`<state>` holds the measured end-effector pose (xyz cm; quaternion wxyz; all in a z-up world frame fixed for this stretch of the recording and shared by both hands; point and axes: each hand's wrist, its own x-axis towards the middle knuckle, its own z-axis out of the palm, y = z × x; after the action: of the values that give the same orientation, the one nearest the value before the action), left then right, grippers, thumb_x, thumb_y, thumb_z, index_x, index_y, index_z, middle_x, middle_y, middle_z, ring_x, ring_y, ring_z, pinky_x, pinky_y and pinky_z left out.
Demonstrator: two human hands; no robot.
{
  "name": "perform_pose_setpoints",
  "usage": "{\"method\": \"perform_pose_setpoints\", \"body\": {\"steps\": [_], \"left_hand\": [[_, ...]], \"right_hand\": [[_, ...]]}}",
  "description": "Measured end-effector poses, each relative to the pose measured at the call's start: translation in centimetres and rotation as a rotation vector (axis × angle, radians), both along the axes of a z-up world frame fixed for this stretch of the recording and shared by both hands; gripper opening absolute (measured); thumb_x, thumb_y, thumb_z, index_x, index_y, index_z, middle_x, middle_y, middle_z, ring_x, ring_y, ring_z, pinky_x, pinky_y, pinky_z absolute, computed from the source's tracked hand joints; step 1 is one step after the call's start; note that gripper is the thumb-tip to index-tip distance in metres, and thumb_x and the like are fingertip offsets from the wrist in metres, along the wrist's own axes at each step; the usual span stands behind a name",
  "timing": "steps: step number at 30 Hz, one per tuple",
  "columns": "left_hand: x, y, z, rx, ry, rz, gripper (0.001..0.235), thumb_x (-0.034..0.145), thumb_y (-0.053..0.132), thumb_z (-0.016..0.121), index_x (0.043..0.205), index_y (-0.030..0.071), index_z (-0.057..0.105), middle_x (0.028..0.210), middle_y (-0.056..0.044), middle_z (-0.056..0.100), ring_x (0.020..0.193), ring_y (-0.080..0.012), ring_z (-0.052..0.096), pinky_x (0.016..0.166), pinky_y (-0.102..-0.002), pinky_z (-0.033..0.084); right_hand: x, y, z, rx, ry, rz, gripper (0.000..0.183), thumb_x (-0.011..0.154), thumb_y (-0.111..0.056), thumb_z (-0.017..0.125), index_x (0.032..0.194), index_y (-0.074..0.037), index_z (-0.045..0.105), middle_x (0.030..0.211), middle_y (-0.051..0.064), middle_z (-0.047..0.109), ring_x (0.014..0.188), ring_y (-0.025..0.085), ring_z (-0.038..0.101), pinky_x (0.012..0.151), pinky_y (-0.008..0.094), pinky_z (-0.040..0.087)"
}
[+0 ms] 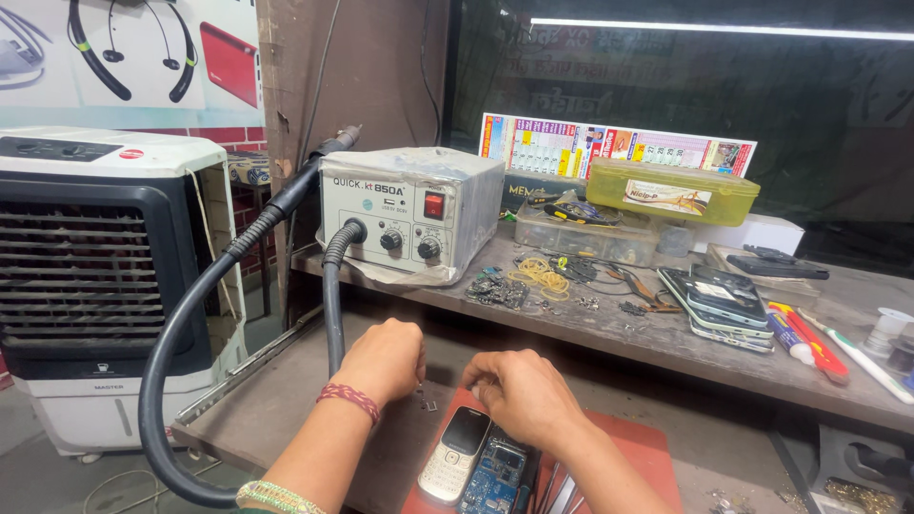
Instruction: The person sorts small electronic components and wires on a cluttered workbench. They pick up and place down various items, including a disassembled mobile phone, using their hands to organize the workspace.
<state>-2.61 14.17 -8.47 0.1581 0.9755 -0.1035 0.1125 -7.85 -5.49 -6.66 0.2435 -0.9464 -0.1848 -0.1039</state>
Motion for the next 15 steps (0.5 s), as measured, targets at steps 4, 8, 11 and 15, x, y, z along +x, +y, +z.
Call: {"method": "perform_pose_setpoints", "body": {"steps": [4, 8, 11, 15], "left_hand": [[-0.1, -0.1, 0.2, 0.005, 0.002, 0.011, 0.009, 0.074, 0.005, 0.077, 0.078, 0.013, 0.080, 0.091, -0.014, 0.076, 0.092, -0.0315, 0.074, 0.086, -0.040, 0.059], [0.7, 0.0, 0.4, 0.015, -0.011, 0.040, 0.009, 0.076, 0.006, 0.077, 0.083, 0.012, 0.080, 0.097, -0.018, 0.075, 0.096, -0.0351, 0.073, 0.088, -0.042, 0.058], [1.6, 0.1, 0.3, 0.028, -0.050, 0.074, 0.011, 0.079, 0.005, 0.074, 0.088, 0.008, 0.080, 0.101, -0.020, 0.074, 0.099, -0.0373, 0.072, 0.089, -0.044, 0.058], [2.7, 0.0, -0.3, 0.092, -0.062, 0.110, 0.015, 0.083, 0.001, 0.068, 0.096, 0.002, 0.077, 0.105, -0.024, 0.072, 0.102, -0.0394, 0.071, 0.089, -0.045, 0.059]], "right_hand": [[0.1, 0.0, 0.0, 0.004, -0.003, 0.012, 0.023, 0.085, -0.011, 0.065, 0.103, -0.015, 0.078, 0.091, 0.010, 0.079, 0.087, 0.029, 0.076, 0.080, 0.040, 0.058], [0.2, -0.2, -0.1, 0.032, -0.001, 0.016, 0.023, 0.085, -0.010, 0.064, 0.102, -0.015, 0.078, 0.091, 0.010, 0.080, 0.087, 0.029, 0.076, 0.080, 0.040, 0.058], [0.3, -0.2, -0.2, 0.035, 0.000, 0.015, 0.023, 0.084, -0.010, 0.065, 0.102, -0.014, 0.079, 0.090, 0.012, 0.079, 0.087, 0.029, 0.076, 0.080, 0.040, 0.057], [0.3, -0.4, -0.1, 0.028, 0.005, 0.007, 0.022, 0.084, -0.010, 0.065, 0.102, -0.014, 0.079, 0.089, 0.012, 0.079, 0.087, 0.029, 0.076, 0.080, 0.040, 0.057]]}}
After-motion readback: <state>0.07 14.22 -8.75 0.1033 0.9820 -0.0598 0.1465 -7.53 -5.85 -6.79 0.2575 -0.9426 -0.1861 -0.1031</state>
